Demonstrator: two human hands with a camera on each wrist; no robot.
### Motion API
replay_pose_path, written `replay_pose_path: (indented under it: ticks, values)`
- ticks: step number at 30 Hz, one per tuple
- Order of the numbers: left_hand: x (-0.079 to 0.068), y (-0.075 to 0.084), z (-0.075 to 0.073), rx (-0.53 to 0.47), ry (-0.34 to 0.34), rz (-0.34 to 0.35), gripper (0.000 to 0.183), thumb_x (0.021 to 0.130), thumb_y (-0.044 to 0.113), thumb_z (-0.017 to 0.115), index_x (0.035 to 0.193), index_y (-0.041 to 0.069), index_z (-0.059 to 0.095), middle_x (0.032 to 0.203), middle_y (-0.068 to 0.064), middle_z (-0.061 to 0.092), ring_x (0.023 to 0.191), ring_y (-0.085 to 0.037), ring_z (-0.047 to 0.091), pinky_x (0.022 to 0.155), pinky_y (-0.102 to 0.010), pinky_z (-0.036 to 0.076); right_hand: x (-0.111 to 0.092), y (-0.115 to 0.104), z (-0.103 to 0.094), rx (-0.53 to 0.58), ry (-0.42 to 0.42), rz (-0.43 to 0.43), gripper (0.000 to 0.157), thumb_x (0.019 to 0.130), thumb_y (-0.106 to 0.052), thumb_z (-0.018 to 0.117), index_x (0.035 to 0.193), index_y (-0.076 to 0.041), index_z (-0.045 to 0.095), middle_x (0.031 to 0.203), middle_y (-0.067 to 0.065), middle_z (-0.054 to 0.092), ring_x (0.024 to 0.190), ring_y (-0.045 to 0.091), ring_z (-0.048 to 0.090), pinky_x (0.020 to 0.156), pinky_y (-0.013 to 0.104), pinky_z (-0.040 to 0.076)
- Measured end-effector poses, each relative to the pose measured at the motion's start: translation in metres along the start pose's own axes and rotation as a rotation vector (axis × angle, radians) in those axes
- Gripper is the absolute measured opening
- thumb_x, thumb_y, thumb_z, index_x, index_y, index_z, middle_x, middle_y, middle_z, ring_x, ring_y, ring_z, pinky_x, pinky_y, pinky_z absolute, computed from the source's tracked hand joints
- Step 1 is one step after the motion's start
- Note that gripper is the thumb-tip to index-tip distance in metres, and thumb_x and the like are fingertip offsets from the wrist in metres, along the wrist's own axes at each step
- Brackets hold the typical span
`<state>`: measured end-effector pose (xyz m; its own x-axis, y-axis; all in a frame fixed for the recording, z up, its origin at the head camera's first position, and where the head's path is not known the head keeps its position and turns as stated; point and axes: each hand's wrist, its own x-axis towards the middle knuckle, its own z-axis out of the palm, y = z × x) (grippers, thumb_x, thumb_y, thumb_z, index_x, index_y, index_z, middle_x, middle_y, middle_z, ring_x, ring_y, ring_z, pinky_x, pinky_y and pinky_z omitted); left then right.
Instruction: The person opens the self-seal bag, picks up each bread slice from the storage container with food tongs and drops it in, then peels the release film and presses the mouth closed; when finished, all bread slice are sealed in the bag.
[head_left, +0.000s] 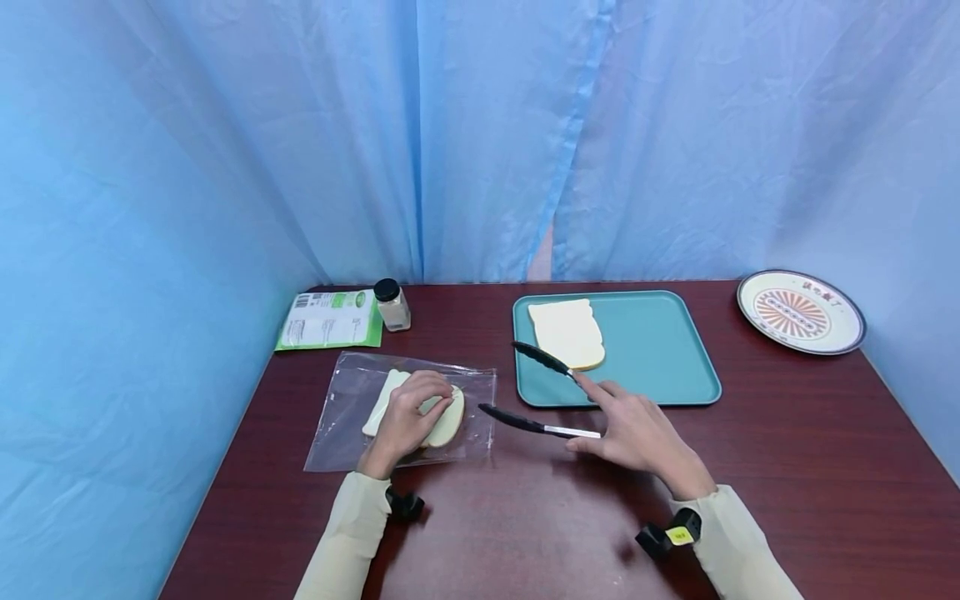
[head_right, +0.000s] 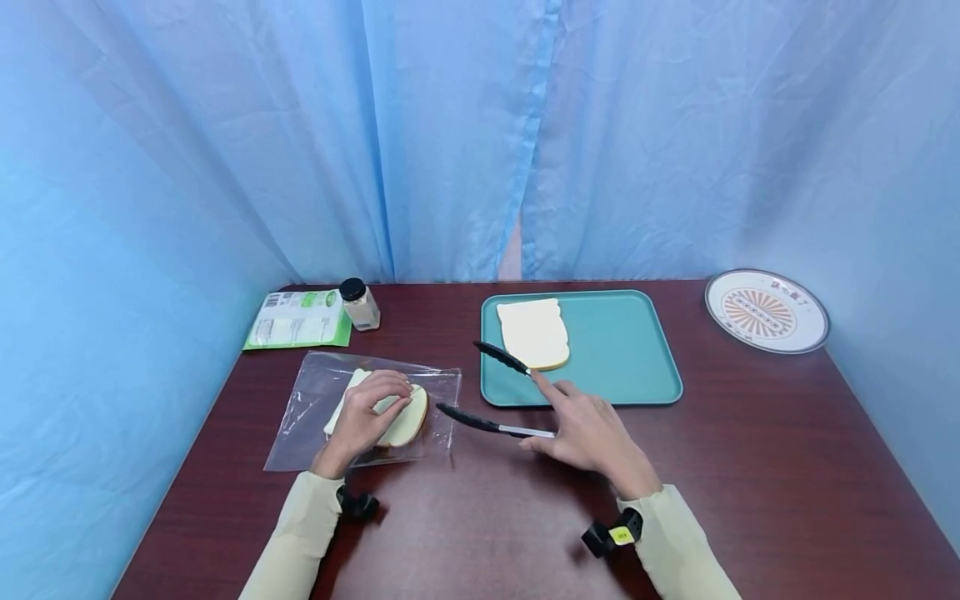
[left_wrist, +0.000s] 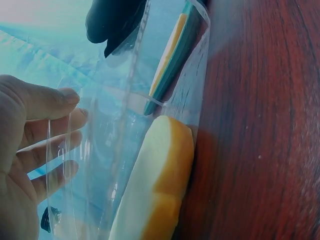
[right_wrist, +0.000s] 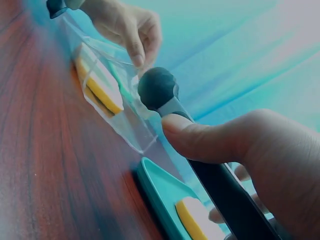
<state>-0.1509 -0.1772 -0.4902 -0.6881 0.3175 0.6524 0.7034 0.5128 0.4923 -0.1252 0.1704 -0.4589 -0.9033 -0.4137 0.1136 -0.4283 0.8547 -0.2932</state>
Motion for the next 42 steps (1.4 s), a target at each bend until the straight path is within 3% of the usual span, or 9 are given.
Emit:
replay_pose_path:
  ticks: [4, 12, 22, 33, 42]
  values:
    - [0.000, -0.001, 0.001, 0.002, -0.001, -0.002, 0.011, 0.076, -0.006, 0.081, 0.084, 0.000, 0.075, 0.090, -0.011, 0.075, 0.096, -0.028, 0.070, 0.087, -0.041, 0.058, -0.004, 0.004, 0.000, 0.000, 0.035, 0.071, 0.098, 0.074, -0.060, 0.080, 0.154, -0.019, 0.041, 0.124, 0.015, 0.065, 0.075, 0.019, 0.064, 0.064, 0.039, 0.054]
    - [0.000, 0.000, 0.001, -0.003, -0.009, -0.013, 0.010, 0.077, -0.005, 0.080, 0.085, 0.000, 0.076, 0.090, -0.011, 0.075, 0.096, -0.028, 0.070, 0.088, -0.042, 0.058, -0.006, 0.013, 0.000, 0.022, 0.087, 0.189, 0.099, 0.077, -0.063, 0.076, 0.155, -0.015, 0.038, 0.117, 0.019, 0.064, 0.070, 0.018, 0.060, 0.061, 0.039, 0.051]
    - [0.000, -0.001, 0.002, 0.002, -0.017, -0.016, 0.010, 0.077, -0.004, 0.081, 0.085, 0.000, 0.076, 0.089, -0.011, 0.076, 0.097, -0.029, 0.071, 0.089, -0.041, 0.058, -0.008, 0.018, 0.002, 0.058, 0.119, 0.339, 0.101, 0.079, -0.061, 0.075, 0.156, -0.013, 0.033, 0.124, 0.027, 0.061, 0.088, 0.041, 0.066, 0.070, 0.056, 0.054]
    - [0.000, -0.001, 0.001, -0.002, -0.017, -0.015, 0.010, 0.077, -0.005, 0.080, 0.085, 0.000, 0.076, 0.089, -0.011, 0.075, 0.097, -0.032, 0.070, 0.091, -0.043, 0.058, -0.010, 0.013, 0.003, 0.090, 0.019, 0.541, 0.105, 0.084, -0.066, 0.066, 0.158, -0.007, 0.021, 0.135, 0.035, 0.051, 0.094, 0.055, 0.062, 0.074, 0.065, 0.053]
    - [-0.001, -0.001, 0.001, 0.000, -0.008, -0.001, 0.011, 0.076, -0.005, 0.081, 0.084, 0.000, 0.075, 0.089, -0.010, 0.075, 0.097, -0.031, 0.070, 0.091, -0.042, 0.057, -0.004, -0.001, 0.003, 0.097, -0.074, 0.607, 0.102, 0.087, -0.057, 0.067, 0.157, -0.001, 0.018, 0.130, 0.037, 0.050, 0.092, 0.054, 0.062, 0.076, 0.063, 0.053]
